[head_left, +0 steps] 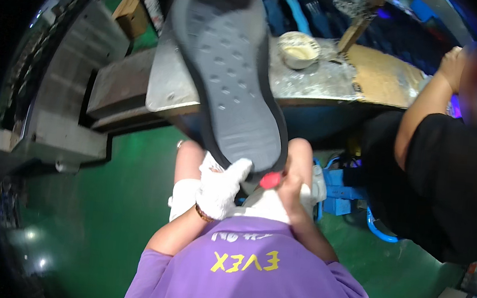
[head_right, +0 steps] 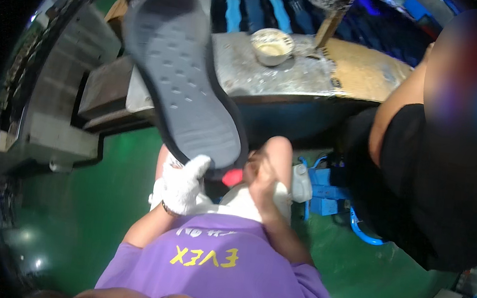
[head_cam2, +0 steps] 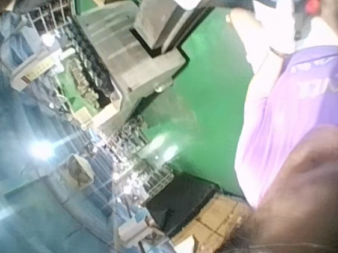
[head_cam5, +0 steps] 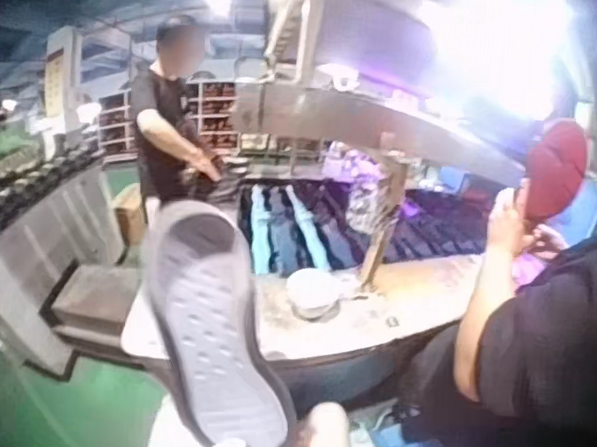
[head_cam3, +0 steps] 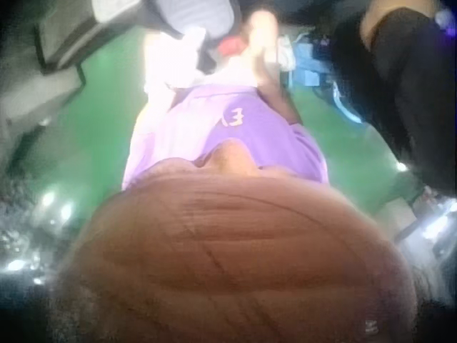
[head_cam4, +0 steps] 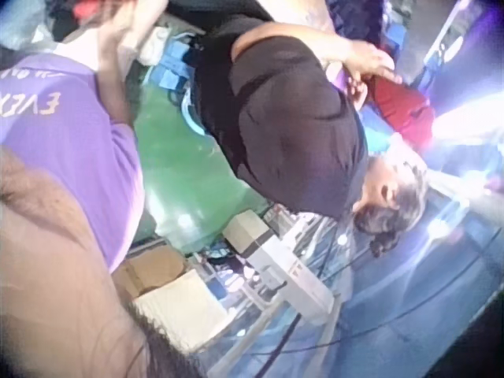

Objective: The person applies glue to the edges of shoe soles using a small brush. They repeatedly dip the brush into a container of adhesive and carefully coat the perimeter of each sole before placing it on the table.

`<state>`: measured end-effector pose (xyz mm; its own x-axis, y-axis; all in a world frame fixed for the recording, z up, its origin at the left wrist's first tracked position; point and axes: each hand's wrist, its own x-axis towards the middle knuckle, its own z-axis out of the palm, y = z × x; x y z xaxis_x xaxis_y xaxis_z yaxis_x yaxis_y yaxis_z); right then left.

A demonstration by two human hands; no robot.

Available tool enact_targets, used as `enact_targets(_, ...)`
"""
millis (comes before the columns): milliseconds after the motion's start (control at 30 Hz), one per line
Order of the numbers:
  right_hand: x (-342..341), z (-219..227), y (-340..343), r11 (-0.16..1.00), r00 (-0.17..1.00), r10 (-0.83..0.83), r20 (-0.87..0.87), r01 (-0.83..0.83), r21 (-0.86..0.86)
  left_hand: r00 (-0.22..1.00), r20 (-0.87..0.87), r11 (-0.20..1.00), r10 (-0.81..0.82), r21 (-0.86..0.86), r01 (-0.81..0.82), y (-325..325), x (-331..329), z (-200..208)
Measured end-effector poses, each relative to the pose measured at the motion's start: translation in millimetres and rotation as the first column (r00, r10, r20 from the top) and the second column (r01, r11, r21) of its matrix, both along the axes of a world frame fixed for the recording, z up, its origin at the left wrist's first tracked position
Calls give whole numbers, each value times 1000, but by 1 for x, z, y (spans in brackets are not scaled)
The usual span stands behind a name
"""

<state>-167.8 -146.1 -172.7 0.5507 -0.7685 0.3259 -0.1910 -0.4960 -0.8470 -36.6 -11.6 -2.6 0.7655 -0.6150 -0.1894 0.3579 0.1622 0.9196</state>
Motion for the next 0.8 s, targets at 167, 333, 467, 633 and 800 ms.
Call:
enact_targets(167, 5, -4, -11, 999, 984, 45, -171, -45, 3, 900, -25, 899, -436, -62, 434, -62, -13, -13)
enact_targets(333, 3, -1, -9, 997, 956, 79, -284, -75, 25, 687, 217, 716, -693, 96, 692, -186, -24, -6)
enact_targets(467, 10, -4, -8, 987, 967, 156, -200, -159, 0, 776, -52, 770, -628, -183, 611, -290, -33, -30)
enact_targets(633, 8, -32, -19, 985, 935, 162, -315, -136, 103, 631, -101, 637, -769, -50, 769, -255, -43, -30)
enact_targets(800, 26, -27, -10, 983, 928, 178, -326, -156, 92, 845, -77, 847, -529, -115, 519, -150, 25, -46)
